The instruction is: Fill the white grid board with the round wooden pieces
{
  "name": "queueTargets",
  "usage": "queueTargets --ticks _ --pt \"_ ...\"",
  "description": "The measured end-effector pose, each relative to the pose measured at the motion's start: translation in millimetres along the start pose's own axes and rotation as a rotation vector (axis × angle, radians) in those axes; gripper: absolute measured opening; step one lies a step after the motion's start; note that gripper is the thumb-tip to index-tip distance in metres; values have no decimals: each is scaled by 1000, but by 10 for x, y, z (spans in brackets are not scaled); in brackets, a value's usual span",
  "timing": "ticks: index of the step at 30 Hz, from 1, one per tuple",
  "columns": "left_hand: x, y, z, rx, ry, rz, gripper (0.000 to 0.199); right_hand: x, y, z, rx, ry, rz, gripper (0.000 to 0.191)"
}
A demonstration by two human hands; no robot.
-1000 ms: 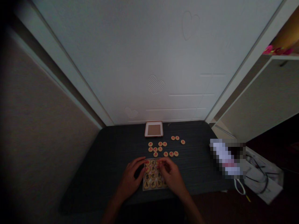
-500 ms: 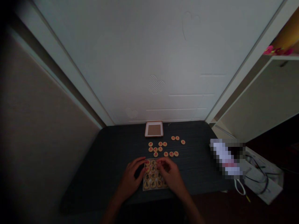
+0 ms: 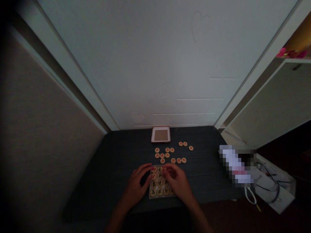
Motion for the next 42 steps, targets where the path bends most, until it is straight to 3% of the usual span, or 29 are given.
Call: queueTargets --ticks 4,11,19,29,42 --pt "0 0 -1 6 -10 -6 29 19 19 32 -49 -20 -85 29" --pt "-2 -8 0 6 -21 -19 29 80 94 91 -166 -168 -378 20" --pt "-13 -22 -1 21 -12 -2 32 161 132 125 -159 -176 -467 18" --pt "-14 -36 7 30 22 29 33 187 67 166 -233 -272 -540 13" --pt "2 -34 -6 25 40 22 39 193 58 14 -360 -212 -694 14"
Point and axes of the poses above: each hand's wrist, its own z-axis towards the middle knuckle, its own x-axis out of the palm, y = z × x, the point moved 5 cm from there along z, towards the middle knuckle, and after that the axes turned 15 degrees about x, right-handed, at the moved point
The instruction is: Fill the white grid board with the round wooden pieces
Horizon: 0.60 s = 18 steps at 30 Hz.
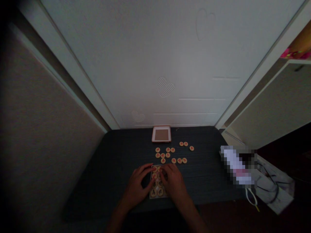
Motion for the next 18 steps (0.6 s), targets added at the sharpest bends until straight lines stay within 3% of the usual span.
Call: queueTargets --ticks 18 --pt "-15 -15 7 20 -21 16 37 18 -25 6 -72 -84 -14 16"
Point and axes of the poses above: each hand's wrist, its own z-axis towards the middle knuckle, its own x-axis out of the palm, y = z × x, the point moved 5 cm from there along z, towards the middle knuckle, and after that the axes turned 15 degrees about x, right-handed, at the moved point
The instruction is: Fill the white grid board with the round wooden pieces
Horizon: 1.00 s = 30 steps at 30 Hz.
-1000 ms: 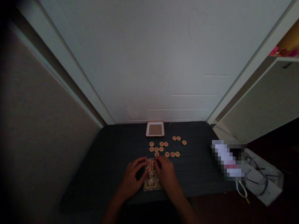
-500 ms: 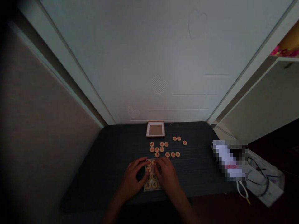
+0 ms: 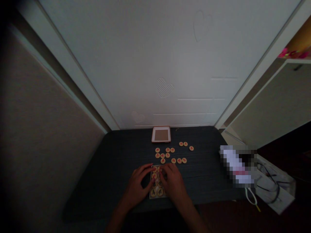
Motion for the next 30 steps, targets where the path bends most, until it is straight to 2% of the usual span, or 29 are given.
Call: queueTargets --ticks 11,21,30 --pt "15 19 -5 -20 -9 -3 37 -70 3 -15 -23 -54 -19 15" --pt "18 28 -6 -21 -11 -14 36 -189 -63 -67 17 -67 1 14" --pt "7 3 4 -18 -2 -13 35 -167 -30 -40 24 -54 -2 12"
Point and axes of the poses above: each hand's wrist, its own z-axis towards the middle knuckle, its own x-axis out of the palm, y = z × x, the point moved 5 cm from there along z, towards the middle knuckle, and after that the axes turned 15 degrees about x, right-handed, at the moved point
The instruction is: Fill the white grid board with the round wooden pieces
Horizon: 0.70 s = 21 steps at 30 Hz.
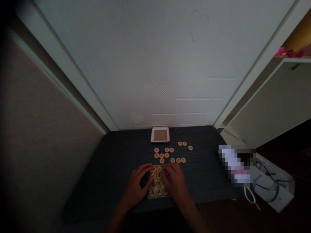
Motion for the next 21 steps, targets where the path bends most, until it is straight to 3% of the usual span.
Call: queueTargets --ticks 21 --pt "-3 7 -8 -6 2 -15 35 147 0 42 -40 13 -26 12"
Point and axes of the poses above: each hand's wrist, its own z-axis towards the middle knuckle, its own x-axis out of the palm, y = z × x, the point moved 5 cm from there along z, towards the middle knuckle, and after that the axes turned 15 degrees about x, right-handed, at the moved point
